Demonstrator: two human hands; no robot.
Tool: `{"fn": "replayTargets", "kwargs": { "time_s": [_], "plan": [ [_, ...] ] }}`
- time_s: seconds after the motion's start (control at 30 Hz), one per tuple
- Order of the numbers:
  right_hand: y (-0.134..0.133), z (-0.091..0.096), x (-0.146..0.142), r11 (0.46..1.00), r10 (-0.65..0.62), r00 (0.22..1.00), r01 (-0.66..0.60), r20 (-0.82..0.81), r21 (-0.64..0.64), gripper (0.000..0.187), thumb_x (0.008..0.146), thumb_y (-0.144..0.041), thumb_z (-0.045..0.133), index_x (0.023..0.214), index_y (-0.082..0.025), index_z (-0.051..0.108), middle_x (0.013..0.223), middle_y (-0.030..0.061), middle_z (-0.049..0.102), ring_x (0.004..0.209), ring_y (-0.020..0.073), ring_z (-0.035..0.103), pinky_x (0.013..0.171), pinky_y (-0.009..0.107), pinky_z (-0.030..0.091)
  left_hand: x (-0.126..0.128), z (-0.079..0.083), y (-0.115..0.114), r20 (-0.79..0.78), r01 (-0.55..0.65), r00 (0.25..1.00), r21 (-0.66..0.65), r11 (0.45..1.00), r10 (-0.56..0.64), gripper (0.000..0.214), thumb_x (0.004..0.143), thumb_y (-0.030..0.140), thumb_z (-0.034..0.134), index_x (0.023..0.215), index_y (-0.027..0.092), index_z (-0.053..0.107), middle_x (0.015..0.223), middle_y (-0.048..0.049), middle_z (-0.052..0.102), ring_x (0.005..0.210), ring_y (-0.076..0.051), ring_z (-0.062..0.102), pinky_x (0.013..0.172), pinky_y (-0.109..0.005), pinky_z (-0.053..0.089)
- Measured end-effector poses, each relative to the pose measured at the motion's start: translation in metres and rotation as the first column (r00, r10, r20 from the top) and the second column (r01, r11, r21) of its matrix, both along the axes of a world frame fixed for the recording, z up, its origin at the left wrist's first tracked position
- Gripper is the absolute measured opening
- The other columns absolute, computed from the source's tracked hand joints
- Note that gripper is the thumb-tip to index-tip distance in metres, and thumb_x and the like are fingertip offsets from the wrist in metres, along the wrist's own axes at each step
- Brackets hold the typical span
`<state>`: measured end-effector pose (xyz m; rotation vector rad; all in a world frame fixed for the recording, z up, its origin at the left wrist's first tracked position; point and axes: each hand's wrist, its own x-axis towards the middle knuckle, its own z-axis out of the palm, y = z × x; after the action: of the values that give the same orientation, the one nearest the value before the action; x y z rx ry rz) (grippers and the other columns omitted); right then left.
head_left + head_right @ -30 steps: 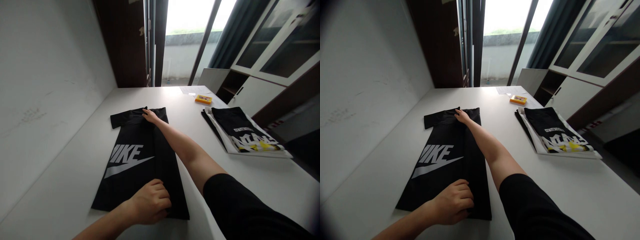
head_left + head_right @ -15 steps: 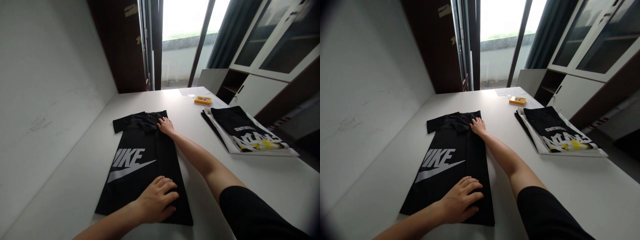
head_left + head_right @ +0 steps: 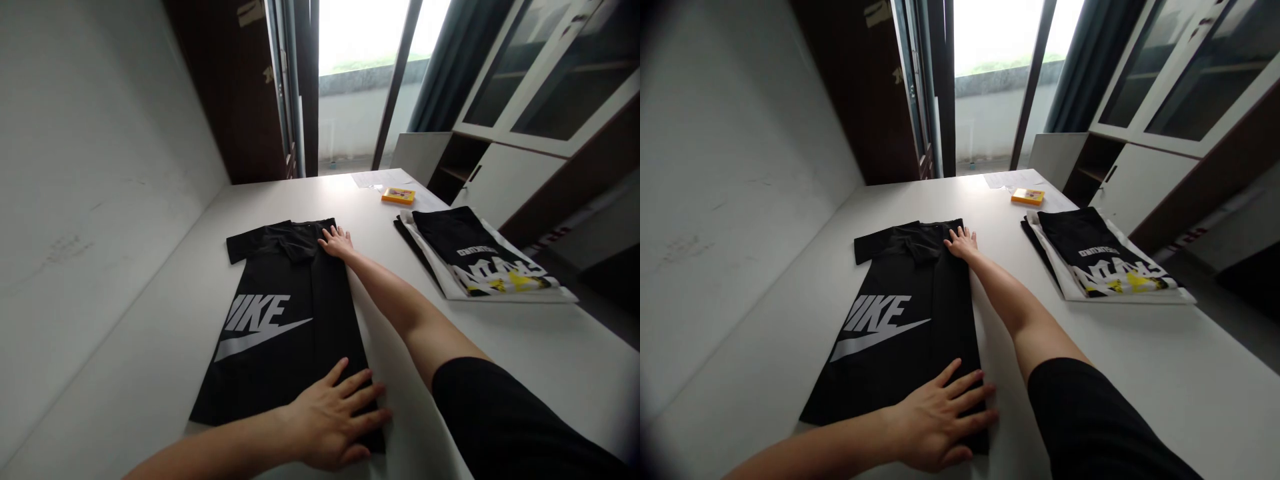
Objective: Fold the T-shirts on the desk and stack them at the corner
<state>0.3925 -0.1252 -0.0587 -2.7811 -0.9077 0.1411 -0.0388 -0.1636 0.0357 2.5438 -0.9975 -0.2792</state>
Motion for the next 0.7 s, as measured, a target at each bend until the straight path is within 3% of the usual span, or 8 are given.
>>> {"fn": "replayTargets", "kwargs": {
  "time_s": [0.17,0.27,0.33,0.47,0.57,0.7],
  "plan": [
    [-0.006,0.003,0.026,0.998,-0.065,0.998,0.065,-0.008,0.024,0.074,0.102,-0.067,0.025,0.165,-0.027,0.028,0.173,0.0079,0.014,0.158,0.036,0.005,0.124,0.061,0.006,0.001,-0.007,0.005,-0.014,-0.043,0.999,-0.061,0.997,0.043,0.058,0.108,0.046,0.037,0.162,0.025,0.031,0.17,-0.0056,0.028,0.158,-0.026,0.02,0.129,-0.054,0.012],
    [-0.013,0.006,0.032,0.997,-0.062,0.998,0.061,0.025,0.046,0.07,0.105,-0.061,0.026,0.164,-0.024,0.029,0.172,0.0091,0.017,0.158,0.0341,0.006,0.125,0.059,0.008,0.004,-0.014,0.015,0.028,-0.183,0.982,-0.081,0.98,0.186,0.058,0.105,0.042,0.047,0.159,0.025,0.037,0.168,-0.0063,0.033,0.157,-0.027,0.024,0.129,-0.056,0.011],
    [-0.019,0.007,0.028,0.997,0.002,0.996,-0.008,0.084,0.073,0.068,0.105,-0.058,0.029,0.163,-0.022,0.032,0.172,0.008,0.015,0.159,0.032,0.005,0.126,0.056,0.009,0.006,-0.017,0.022,0.054,-0.273,0.959,-0.072,0.959,0.277,0.058,0.102,0.042,0.052,0.157,0.026,0.042,0.168,-0.0065,0.032,0.158,-0.029,0.022,0.129,-0.057,0.011],
    [-0.036,0.009,0.004,0.964,0.198,0.964,-0.224,0.176,0.144,0.064,0.106,-0.055,0.035,0.162,-0.023,0.036,0.172,0.0041,0.019,0.159,0.0259,0.01,0.128,0.049,0.01,0.007,-0.018,0.029,0.028,-0.294,0.955,-0.046,0.955,0.295,0.069,0.099,0.055,0.056,0.159,0.026,0.039,0.171,-0.0092,0.024,0.159,-0.033,0.016,0.128,-0.061,0.01],
    [-0.056,0.012,-0.024,0.925,0.334,0.936,-0.348,0.108,0.152,0.064,0.105,-0.057,0.038,0.161,-0.027,0.038,0.169,0.0033,0.027,0.158,0.0244,0.019,0.128,0.049,0.011,0.007,-0.02,0.029,0.002,-0.246,0.969,-0.044,0.968,0.246,0.081,0.094,0.068,0.056,0.161,0.026,0.035,0.171,-0.0109,0.022,0.159,-0.036,0.012,0.126,-0.067,0.006],
    [-0.084,0.018,-0.064,0.901,0.416,0.909,-0.411,-0.011,0.138,0.069,0.1,-0.065,0.046,0.161,-0.032,0.038,0.17,0.0033,0.024,0.158,0.0291,0.017,0.128,0.054,0.011,0.009,-0.022,0.03,0.031,-0.28,0.959,-0.028,0.96,0.28,0.091,0.087,0.073,0.064,0.16,0.028,0.036,0.171,-0.0123,0.02,0.158,-0.04,0.011,0.123,-0.072,0.004]
  ]
}}
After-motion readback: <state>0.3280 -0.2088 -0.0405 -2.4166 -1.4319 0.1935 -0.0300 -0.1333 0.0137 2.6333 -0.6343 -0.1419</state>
